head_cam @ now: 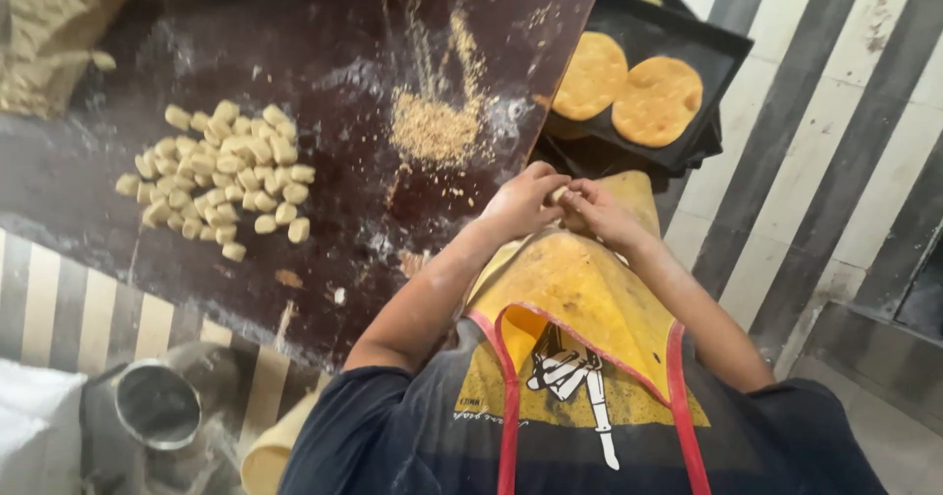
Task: Rolling dough into small balls, coating them in crushed nuts or sugar, and placing them on a baking tray.
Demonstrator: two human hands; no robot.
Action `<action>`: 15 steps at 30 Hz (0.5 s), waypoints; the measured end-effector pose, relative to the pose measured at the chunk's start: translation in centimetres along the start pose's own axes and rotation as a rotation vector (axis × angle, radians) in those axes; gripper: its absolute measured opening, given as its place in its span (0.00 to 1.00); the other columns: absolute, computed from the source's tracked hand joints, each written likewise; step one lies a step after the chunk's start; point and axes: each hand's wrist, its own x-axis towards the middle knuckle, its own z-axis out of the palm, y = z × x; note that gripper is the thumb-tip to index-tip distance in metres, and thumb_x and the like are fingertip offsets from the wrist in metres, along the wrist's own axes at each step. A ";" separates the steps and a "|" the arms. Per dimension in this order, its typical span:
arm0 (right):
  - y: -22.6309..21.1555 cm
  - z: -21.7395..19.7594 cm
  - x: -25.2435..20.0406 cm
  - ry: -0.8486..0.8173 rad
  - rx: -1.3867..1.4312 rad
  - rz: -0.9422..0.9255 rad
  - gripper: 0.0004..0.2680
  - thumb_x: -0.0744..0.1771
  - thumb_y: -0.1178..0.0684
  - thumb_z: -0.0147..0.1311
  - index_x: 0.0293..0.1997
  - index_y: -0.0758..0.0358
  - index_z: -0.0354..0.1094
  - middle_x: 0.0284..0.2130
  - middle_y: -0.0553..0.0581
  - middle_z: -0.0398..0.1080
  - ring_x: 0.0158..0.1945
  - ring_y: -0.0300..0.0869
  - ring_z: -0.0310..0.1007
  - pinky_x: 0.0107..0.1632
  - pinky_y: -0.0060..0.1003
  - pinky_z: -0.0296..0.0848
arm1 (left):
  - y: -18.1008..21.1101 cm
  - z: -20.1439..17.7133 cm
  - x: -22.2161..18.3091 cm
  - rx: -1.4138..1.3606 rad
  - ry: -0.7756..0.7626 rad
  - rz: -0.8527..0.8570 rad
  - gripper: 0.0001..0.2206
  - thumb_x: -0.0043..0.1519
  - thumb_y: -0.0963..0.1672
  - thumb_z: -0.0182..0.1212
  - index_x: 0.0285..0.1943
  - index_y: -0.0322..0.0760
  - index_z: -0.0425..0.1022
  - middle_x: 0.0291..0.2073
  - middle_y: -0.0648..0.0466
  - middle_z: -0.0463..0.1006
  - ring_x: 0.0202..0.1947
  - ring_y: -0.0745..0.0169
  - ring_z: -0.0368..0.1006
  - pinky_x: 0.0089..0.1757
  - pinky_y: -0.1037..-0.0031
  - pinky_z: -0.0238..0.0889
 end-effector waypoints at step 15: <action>-1.3 2.5 1.3 0.078 0.268 0.246 0.12 0.71 0.51 0.49 0.60 0.67 0.65 0.49 0.57 0.73 0.42 0.43 0.77 0.40 0.35 0.78 | -12.8 -5.2 -3.7 0.425 0.735 -0.054 0.13 0.62 0.41 0.66 0.53 0.33 0.75 0.49 0.44 0.75 0.51 0.45 0.74 0.51 0.60 0.72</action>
